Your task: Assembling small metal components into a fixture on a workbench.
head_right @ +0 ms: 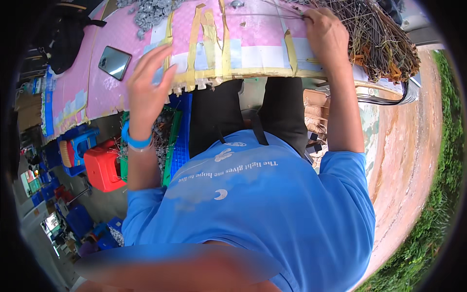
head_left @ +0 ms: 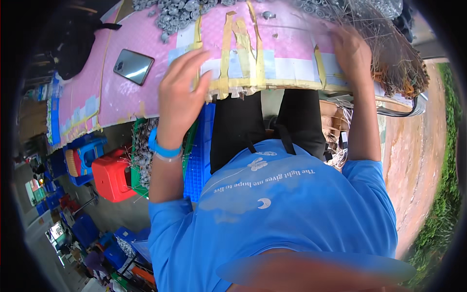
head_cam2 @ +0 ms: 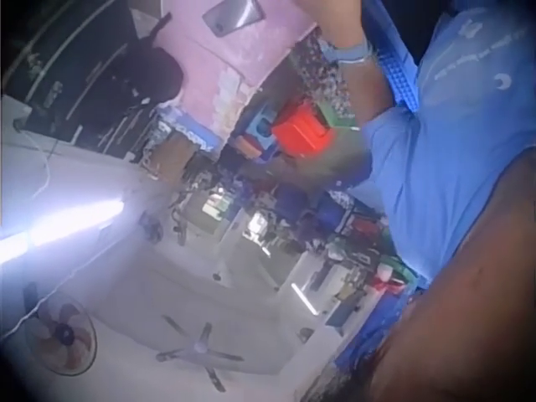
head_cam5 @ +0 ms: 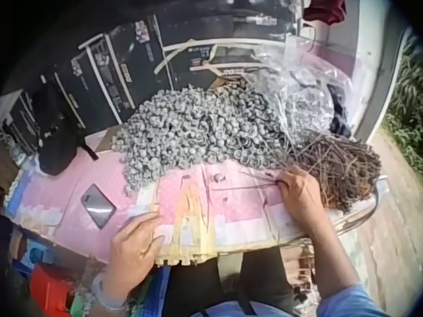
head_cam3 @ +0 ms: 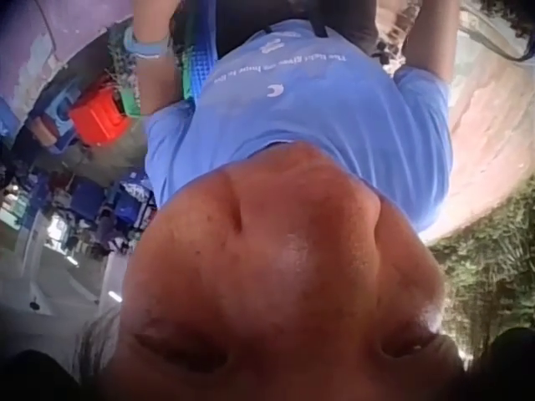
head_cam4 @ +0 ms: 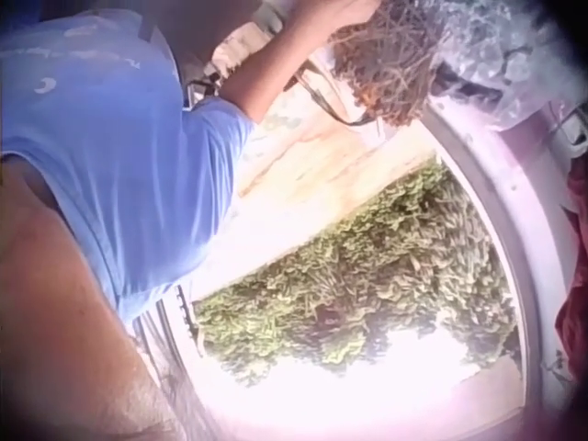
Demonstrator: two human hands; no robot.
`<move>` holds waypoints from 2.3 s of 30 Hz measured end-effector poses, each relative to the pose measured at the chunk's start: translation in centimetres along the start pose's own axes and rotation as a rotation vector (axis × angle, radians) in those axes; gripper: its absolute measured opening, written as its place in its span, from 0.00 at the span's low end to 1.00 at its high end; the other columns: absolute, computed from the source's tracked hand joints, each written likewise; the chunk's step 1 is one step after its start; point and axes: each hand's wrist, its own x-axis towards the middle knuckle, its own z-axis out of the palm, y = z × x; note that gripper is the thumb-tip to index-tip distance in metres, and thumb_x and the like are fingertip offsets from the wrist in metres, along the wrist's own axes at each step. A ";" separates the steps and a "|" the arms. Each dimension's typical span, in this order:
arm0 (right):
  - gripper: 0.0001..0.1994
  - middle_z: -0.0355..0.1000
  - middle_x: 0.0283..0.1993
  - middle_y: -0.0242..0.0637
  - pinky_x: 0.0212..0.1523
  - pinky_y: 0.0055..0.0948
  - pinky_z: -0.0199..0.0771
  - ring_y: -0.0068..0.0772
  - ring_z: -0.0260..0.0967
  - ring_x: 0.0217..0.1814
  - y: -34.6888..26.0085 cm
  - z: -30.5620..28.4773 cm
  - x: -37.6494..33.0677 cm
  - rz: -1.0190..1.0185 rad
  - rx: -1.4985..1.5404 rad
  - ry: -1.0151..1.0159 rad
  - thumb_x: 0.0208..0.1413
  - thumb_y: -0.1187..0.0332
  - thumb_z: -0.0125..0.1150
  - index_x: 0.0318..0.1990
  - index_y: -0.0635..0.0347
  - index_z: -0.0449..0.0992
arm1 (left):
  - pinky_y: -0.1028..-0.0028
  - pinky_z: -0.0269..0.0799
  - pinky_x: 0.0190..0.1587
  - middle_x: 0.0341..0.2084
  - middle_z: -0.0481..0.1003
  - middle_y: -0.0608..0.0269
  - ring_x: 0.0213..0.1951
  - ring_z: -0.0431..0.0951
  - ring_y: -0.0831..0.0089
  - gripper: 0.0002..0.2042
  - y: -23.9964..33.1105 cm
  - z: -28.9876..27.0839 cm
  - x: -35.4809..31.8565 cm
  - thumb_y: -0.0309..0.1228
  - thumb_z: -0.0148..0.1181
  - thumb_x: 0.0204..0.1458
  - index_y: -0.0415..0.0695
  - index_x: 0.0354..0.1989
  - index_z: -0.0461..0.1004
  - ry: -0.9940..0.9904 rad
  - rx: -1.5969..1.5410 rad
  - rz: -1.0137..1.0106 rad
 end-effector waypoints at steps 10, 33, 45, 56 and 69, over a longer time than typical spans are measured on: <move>0.07 0.76 0.33 0.41 0.36 0.35 0.74 0.43 0.76 0.33 -0.7 -2.6 -0.3 0.119 0.236 -0.010 0.51 0.72 0.63 0.38 0.57 0.81 | 0.60 0.75 0.40 0.34 0.73 0.46 0.36 0.76 0.50 0.13 -0.4 8.5 14.5 0.21 0.49 0.50 0.33 0.43 0.73 -0.408 0.211 0.578; 0.08 0.72 0.29 0.44 0.36 0.43 0.71 0.48 0.73 0.35 -5.9 1.3 1.4 -0.196 0.002 -0.189 0.52 0.65 0.61 0.34 0.59 0.78 | 0.81 0.74 0.28 0.25 0.78 0.61 0.27 0.78 0.80 0.14 4.4 3.6 -5.4 0.19 0.63 0.51 0.35 0.47 0.75 -0.069 -0.939 -0.504; 0.11 0.78 0.33 0.34 0.29 0.17 0.64 0.19 0.73 0.33 -4.4 0.8 4.1 0.367 1.090 -0.063 0.52 0.69 0.60 0.43 0.63 0.76 | 0.80 0.76 0.30 0.33 0.76 0.61 0.28 0.80 0.78 0.14 5.7 4.5 -3.6 0.21 0.62 0.53 0.36 0.49 0.74 -0.228 -1.145 -0.503; 0.20 0.79 0.34 0.39 0.38 0.20 0.72 0.24 0.75 0.36 -8.3 -0.9 0.6 0.210 1.164 -0.138 0.54 0.75 0.63 0.53 0.71 0.67 | 0.72 0.83 0.34 0.43 0.75 0.49 0.40 0.82 0.63 0.19 5.3 9.7 3.8 0.20 0.58 0.53 0.28 0.54 0.68 -0.078 -1.325 -0.451; 0.18 0.79 0.33 0.36 0.37 0.19 0.72 0.21 0.76 0.34 -9.3 -0.8 -1.0 0.199 1.027 -0.197 0.55 0.77 0.64 0.52 0.63 0.70 | 0.72 0.84 0.29 0.40 0.75 0.48 0.34 0.83 0.61 0.15 5.1 9.6 4.8 0.17 0.56 0.51 0.26 0.48 0.71 0.131 -1.312 -0.511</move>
